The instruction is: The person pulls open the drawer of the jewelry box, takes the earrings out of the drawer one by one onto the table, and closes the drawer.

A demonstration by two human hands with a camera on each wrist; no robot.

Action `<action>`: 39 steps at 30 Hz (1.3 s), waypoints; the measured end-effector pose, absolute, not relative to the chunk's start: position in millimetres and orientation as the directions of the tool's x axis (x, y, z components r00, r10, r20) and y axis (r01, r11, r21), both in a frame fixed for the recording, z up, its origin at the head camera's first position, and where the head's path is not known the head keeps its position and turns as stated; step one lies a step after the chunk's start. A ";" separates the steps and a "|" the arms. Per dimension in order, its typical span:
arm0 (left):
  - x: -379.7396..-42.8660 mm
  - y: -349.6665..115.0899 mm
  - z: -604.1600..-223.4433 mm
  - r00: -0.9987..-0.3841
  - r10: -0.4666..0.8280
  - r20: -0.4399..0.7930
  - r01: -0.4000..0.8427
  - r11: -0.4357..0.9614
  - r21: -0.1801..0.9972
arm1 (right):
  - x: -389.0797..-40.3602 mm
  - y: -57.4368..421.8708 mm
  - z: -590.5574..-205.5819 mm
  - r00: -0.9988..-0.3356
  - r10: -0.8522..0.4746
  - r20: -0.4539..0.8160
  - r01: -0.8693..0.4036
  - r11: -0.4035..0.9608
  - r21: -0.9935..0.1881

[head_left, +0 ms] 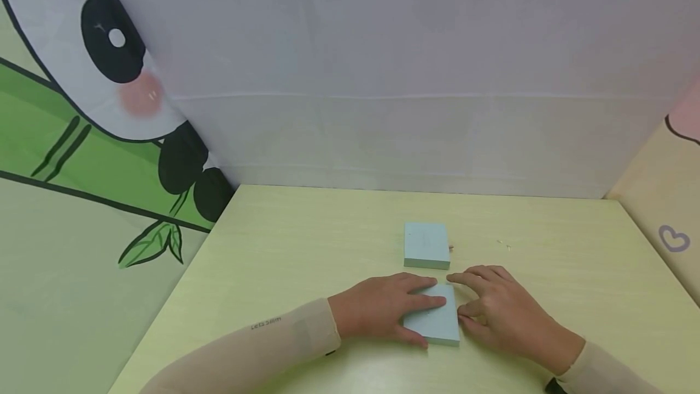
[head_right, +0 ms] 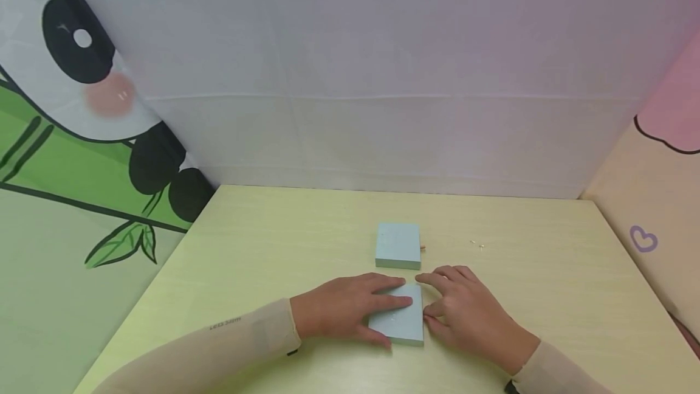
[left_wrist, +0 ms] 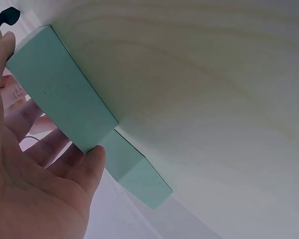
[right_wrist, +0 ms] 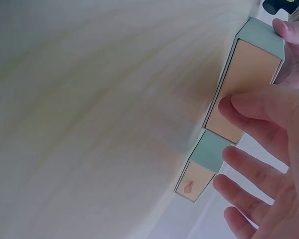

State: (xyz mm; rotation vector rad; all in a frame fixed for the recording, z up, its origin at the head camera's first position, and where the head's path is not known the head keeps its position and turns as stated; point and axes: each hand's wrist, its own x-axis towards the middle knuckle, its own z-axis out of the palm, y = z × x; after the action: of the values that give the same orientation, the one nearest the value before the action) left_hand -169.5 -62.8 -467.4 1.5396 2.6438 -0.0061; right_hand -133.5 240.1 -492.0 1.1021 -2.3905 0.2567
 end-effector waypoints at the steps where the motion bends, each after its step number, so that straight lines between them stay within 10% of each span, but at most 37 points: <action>1: -169.4 -62.8 -467.2 -0.492 0.868 -0.074 0.868 0.495 0.040 | -133.6 240.3 -492.1 -0.550 -0.663 0.507 -0.756 0.654 0.035; 39: -167.7 -63.0 -464.3 -0.500 0.861 -0.087 0.862 0.505 0.041 | -130.8 249.6 -490.2 -0.552 -0.668 0.499 -0.751 0.658 0.050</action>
State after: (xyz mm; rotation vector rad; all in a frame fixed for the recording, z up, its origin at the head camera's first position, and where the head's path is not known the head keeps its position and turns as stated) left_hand -167.7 -63.0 -464.3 1.5172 2.6414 -0.0118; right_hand -130.8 249.6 -490.2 1.1049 -2.3930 0.2311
